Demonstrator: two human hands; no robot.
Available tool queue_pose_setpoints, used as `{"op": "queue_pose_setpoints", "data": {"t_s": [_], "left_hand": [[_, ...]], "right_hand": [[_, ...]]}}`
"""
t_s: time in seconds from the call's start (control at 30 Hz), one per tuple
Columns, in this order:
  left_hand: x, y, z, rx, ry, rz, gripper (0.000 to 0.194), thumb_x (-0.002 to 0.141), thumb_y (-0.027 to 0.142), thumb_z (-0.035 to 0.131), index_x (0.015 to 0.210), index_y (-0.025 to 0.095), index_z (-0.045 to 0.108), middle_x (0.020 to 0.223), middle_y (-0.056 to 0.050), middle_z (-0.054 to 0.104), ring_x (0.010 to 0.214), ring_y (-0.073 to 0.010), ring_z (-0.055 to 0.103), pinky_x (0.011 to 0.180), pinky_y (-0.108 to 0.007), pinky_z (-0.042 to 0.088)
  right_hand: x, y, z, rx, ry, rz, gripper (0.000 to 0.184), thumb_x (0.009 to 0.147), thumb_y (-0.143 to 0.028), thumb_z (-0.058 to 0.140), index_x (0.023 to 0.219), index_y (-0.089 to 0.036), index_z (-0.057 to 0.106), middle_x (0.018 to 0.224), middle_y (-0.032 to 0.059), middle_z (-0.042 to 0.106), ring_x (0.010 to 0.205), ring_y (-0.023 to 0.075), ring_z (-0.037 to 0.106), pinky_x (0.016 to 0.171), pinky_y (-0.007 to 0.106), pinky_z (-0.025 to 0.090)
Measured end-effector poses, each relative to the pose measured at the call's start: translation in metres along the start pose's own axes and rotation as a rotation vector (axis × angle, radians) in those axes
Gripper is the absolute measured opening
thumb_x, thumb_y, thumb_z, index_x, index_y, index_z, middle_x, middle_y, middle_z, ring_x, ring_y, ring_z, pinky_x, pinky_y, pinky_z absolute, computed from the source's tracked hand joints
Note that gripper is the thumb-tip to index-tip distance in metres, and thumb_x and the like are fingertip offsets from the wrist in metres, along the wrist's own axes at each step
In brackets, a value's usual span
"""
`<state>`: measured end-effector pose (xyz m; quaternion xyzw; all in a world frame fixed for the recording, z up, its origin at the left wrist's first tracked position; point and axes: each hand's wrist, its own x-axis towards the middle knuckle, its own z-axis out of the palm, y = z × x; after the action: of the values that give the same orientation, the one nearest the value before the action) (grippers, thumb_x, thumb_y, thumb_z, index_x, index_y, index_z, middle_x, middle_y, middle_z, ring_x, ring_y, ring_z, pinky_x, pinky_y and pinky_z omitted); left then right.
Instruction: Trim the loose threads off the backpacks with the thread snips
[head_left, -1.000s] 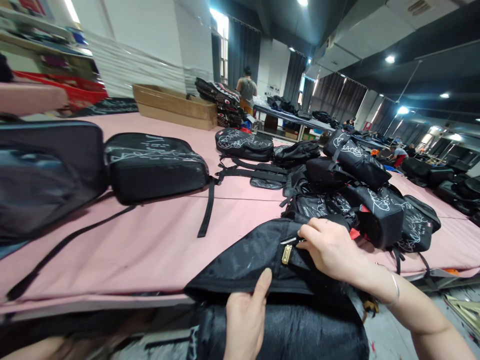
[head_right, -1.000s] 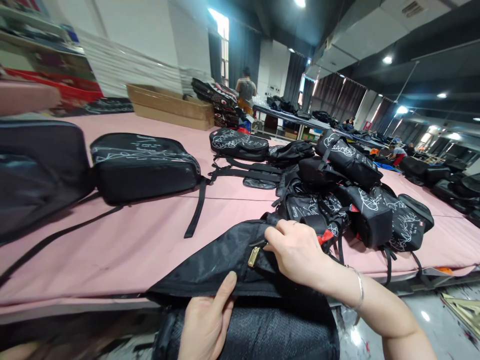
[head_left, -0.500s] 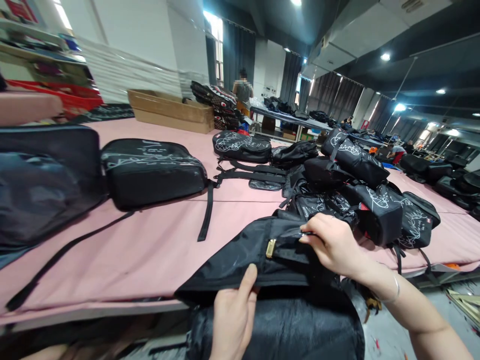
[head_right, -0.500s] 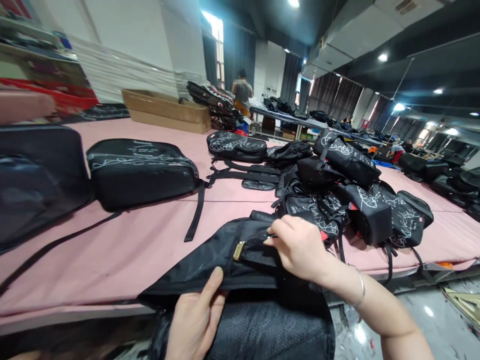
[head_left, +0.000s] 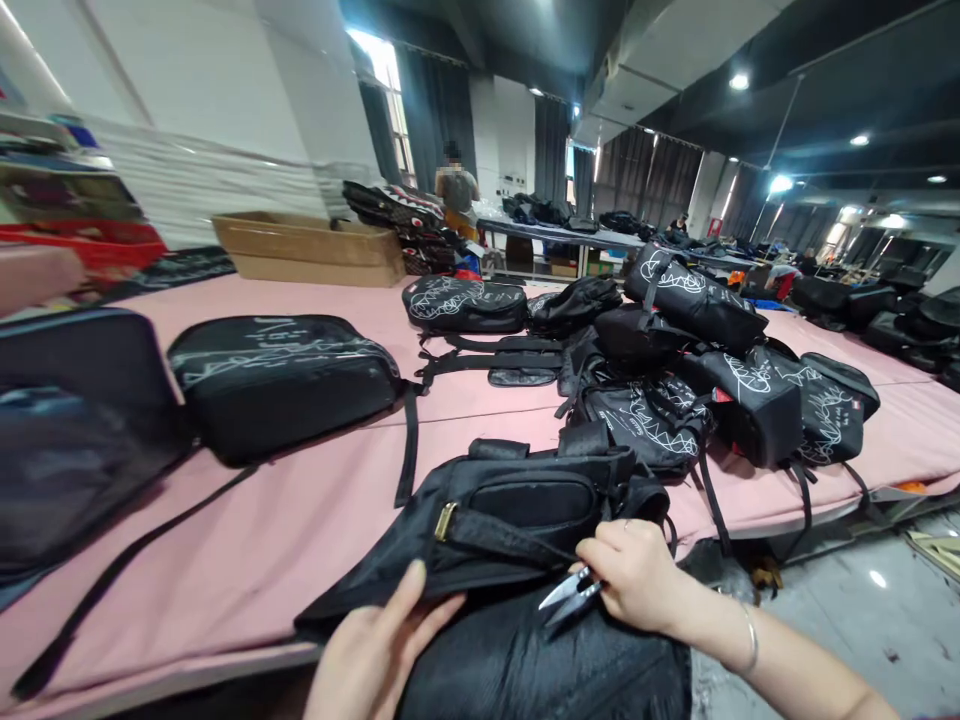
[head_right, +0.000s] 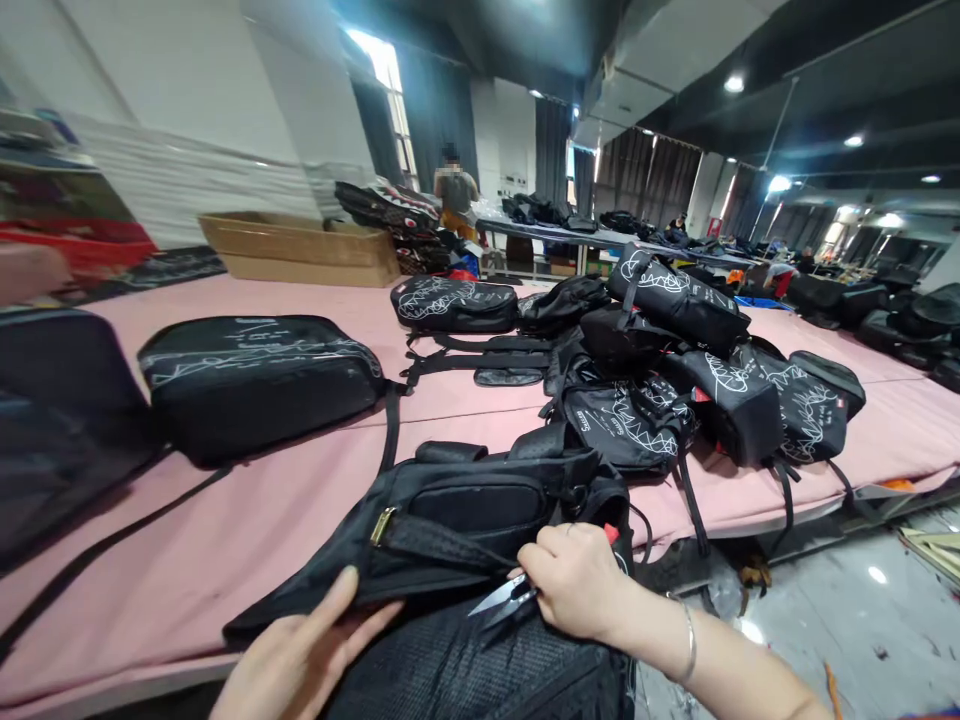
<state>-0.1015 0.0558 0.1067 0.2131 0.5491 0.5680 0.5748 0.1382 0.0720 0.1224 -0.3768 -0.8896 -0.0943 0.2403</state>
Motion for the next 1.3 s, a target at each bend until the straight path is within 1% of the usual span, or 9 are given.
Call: {"op": "queue_pose_setpoints", "data": {"t_s": [0.13,0.23,0.37,0.53,0.6,0.77,0.93,1.07,1.3], "left_hand": [[-0.016,0.01,-0.004,0.587,-0.425,0.041,0.041,0.067,0.053,0.064,0.058,0.013,0.065,0.054,-0.005,0.061,0.049,-0.0122,0.053,0.048,-0.021,0.045],[-0.022,0.02,0.002,0.727,-0.494,0.218,0.042,0.073,0.055,0.055,0.06,0.016,0.064,0.058,-0.003,0.061,0.054,-0.0127,0.054,0.053,-0.021,0.044],[-0.012,0.029,0.007,0.756,-0.387,0.424,0.039,0.076,0.053,0.051,0.064,0.017,0.062,0.062,-0.003,0.062,0.056,-0.0137,0.056,0.056,-0.023,0.046],[0.02,0.04,0.011,0.681,0.014,0.809,0.036,0.072,0.048,0.058,0.095,0.02,0.062,0.096,-0.006,0.066,0.088,-0.0201,0.061,0.084,-0.033,0.047],[0.032,0.047,0.015,0.738,-0.007,0.885,0.036,0.07,0.047,0.061,0.095,0.021,0.064,0.104,-0.006,0.065,0.099,-0.0221,0.058,0.094,-0.037,0.042],[0.049,0.052,0.024,0.761,-0.187,0.953,0.023,0.072,0.042,0.06,0.073,0.02,0.065,0.089,-0.006,0.068,0.089,-0.0209,0.062,0.087,-0.035,0.047],[0.05,0.036,0.026,0.67,0.027,0.987,0.017,0.078,0.035,0.054,0.073,0.019,0.059,0.084,-0.004,0.067,0.083,-0.0181,0.062,0.08,-0.031,0.047],[0.045,0.027,0.028,0.612,0.159,0.96,0.019,0.079,0.036,0.053,0.072,0.019,0.058,0.081,-0.003,0.066,0.082,-0.0182,0.062,0.079,-0.03,0.046],[0.039,0.018,0.036,0.495,0.205,0.933,0.02,0.081,0.037,0.052,0.074,0.019,0.058,0.083,-0.004,0.065,0.084,-0.0178,0.062,0.082,-0.031,0.045]], "right_hand": [[-0.004,-0.007,0.006,-0.018,0.012,0.001,0.018,0.086,-0.023,0.044,0.073,-0.018,0.054,0.063,0.0004,0.052,0.059,0.0134,0.048,0.053,0.028,0.031],[-0.008,-0.007,0.007,-0.029,-0.032,-0.021,0.019,0.087,-0.021,0.043,0.071,-0.018,0.052,0.064,0.0011,0.053,0.058,0.0137,0.048,0.053,0.028,0.029],[-0.02,-0.006,0.009,-0.057,-0.158,-0.066,0.017,0.086,-0.021,0.044,0.07,-0.018,0.05,0.066,0.0015,0.055,0.057,0.0146,0.049,0.052,0.029,0.027],[-0.03,-0.006,0.009,-0.034,-0.231,-0.063,0.014,0.086,-0.022,0.044,0.074,-0.019,0.05,0.069,0.0015,0.057,0.059,0.0155,0.051,0.053,0.03,0.027],[-0.03,-0.007,0.009,-0.023,-0.236,-0.062,0.013,0.086,-0.022,0.044,0.074,-0.019,0.05,0.069,0.0012,0.057,0.059,0.0154,0.051,0.054,0.03,0.027],[-0.032,-0.005,0.014,0.019,-0.218,-0.047,0.014,0.086,-0.021,0.044,0.074,-0.018,0.051,0.068,0.0017,0.057,0.06,0.0148,0.051,0.055,0.029,0.028],[-0.027,0.007,-0.013,0.262,-0.273,0.124,0.004,0.083,-0.02,0.051,0.083,-0.018,0.054,0.073,0.0006,0.059,0.068,0.0146,0.055,0.061,0.026,0.035],[0.001,0.01,-0.063,0.532,-0.344,0.207,0.032,0.081,-0.028,0.058,0.111,-0.022,0.046,0.087,-0.0007,0.06,0.077,0.013,0.056,0.068,0.022,0.041],[0.072,-0.019,-0.054,0.038,-0.056,0.057,0.015,0.09,-0.024,0.042,0.085,-0.018,0.054,0.08,0.0046,0.059,0.075,0.0168,0.053,0.065,0.026,0.039]]}}
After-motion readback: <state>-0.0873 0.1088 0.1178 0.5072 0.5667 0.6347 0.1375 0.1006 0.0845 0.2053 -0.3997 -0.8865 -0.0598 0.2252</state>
